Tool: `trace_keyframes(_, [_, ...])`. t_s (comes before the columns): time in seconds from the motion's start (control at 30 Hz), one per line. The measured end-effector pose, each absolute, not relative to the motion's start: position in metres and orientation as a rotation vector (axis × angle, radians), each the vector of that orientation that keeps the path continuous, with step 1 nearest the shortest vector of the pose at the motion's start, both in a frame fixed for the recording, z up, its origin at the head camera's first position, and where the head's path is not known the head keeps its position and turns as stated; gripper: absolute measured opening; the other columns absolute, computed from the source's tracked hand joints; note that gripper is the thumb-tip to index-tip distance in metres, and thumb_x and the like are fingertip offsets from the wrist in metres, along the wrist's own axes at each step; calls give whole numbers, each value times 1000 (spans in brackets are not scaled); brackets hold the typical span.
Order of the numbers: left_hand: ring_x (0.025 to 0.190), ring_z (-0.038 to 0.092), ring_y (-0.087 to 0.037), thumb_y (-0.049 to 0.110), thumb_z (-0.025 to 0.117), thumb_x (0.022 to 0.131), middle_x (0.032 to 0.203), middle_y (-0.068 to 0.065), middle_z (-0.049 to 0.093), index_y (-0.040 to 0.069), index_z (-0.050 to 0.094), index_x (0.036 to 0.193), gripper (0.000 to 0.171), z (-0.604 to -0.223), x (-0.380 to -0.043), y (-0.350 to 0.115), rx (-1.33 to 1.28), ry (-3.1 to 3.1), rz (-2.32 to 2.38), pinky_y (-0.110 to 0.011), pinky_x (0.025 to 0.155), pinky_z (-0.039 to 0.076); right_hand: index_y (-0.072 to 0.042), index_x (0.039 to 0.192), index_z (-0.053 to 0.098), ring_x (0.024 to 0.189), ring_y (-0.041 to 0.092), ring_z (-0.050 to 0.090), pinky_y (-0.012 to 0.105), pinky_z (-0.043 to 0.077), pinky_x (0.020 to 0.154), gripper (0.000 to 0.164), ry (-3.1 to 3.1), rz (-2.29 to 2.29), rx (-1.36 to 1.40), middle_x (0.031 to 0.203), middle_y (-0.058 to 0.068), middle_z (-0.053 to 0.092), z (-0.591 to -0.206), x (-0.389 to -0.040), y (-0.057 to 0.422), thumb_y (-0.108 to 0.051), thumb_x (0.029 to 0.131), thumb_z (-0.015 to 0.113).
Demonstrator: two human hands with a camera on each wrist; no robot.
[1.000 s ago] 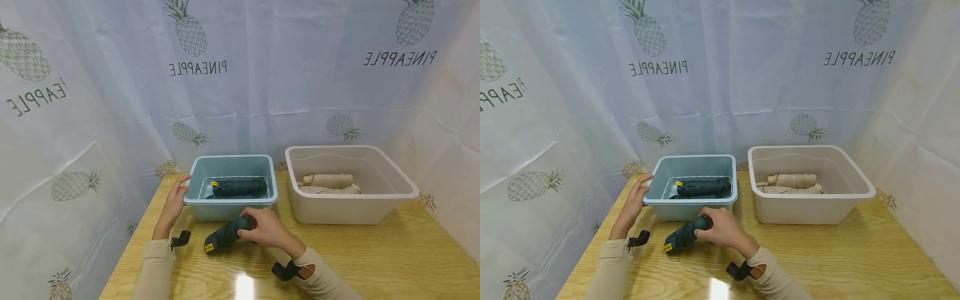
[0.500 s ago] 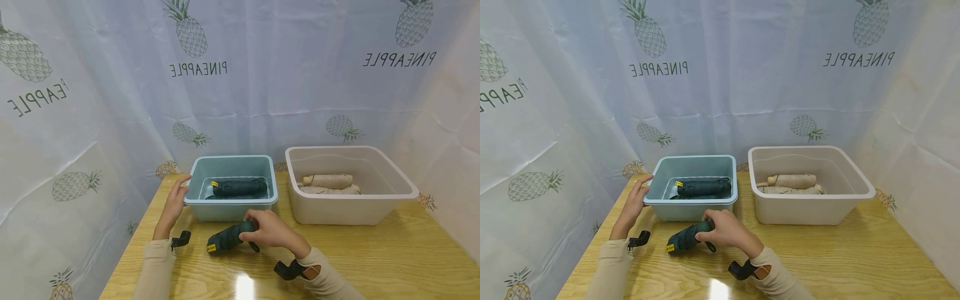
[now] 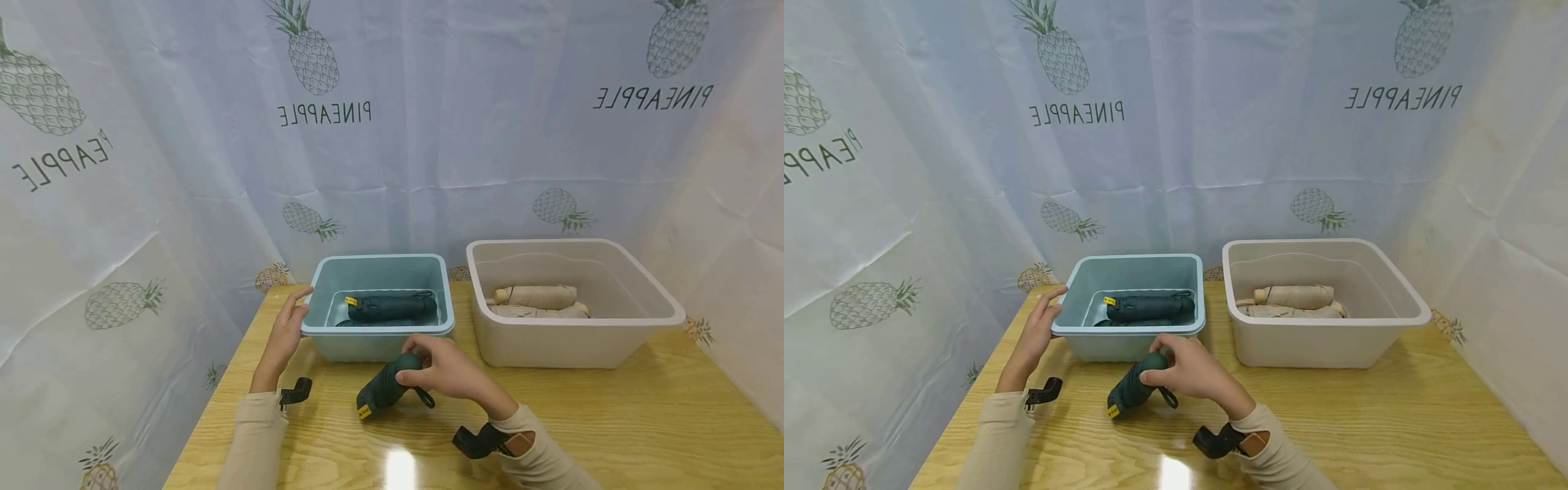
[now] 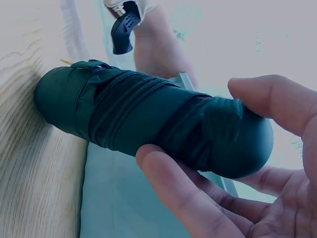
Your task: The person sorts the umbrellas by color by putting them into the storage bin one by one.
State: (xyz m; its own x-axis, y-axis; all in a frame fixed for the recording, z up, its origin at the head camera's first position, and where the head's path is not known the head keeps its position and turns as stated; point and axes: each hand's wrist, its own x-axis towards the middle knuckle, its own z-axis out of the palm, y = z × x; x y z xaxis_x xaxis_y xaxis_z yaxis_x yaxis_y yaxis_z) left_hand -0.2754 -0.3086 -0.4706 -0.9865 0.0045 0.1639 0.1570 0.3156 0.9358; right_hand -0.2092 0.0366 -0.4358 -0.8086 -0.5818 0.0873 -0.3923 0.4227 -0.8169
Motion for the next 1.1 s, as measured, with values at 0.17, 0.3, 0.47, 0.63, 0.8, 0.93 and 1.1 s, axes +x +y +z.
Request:
trace_keyframes(0.17, [110,56,-41,31,33,113,138,-29,55,24,38,157,45,-470,-275,-309,-155,-2447,-1753,-29,80,52,-13,111,61,68,19,67,38,57,62,30,2330,-1431,-840,87,4,68,-428,-207,39,-31,92,77])
trace_keyframes(0.3, [112,56,-41,32,34,113,140,-28,54,25,37,158,46,-469,-274,-308,-154,-2449,-1753,-29,81,52,-9,115,59,77,26,71,41,59,67,31,2168,-1562,-832,99,12,68,-423,-206,42,-23,93,75])
trace_keyframes(0.47, [122,55,-44,33,34,113,144,-28,53,25,37,158,46,-468,-273,-308,-157,-2446,-1773,-27,83,52,-3,123,54,84,31,75,52,61,74,36,1952,-1730,-812,112,20,65,-417,-206,47,-14,95,72])
trace_keyframes(0.63, [126,56,-43,34,34,112,147,-27,51,26,35,159,47,-467,-273,-308,-156,-2453,-1774,-27,84,52,2,127,51,90,34,75,59,59,79,40,1851,-1851,-784,115,22,60,-413,-207,52,-10,94,71])
trace_keyframes(0.8, [119,57,-42,34,33,113,145,-26,52,26,35,159,47,-467,-272,-308,-151,-2455,-1766,-34,85,52,-2,124,51,89,27,71,57,59,81,37,1774,-1982,-754,114,17,55,-412,-209,55,-8,93,71])
trace_keyframes(0.93, [113,58,-40,33,33,113,142,-26,54,26,36,158,47,-467,-272,-308,-145,-2448,-1770,-40,85,53,-11,120,52,75,19,70,47,61,82,31,1690,-2073,-762,118,13,51,-413,-212,59,-4,94,67])
trace_keyframes(1.1, [111,59,-38,32,33,113,142,-27,54,26,36,159,46,-468,-273,-308,-144,-2444,-1778,-34,82,53,-17,117,54,52,4,37,28,55,72,30,1710,-2158,-742,132,10,41,-413,-214,63,-1,94,65])
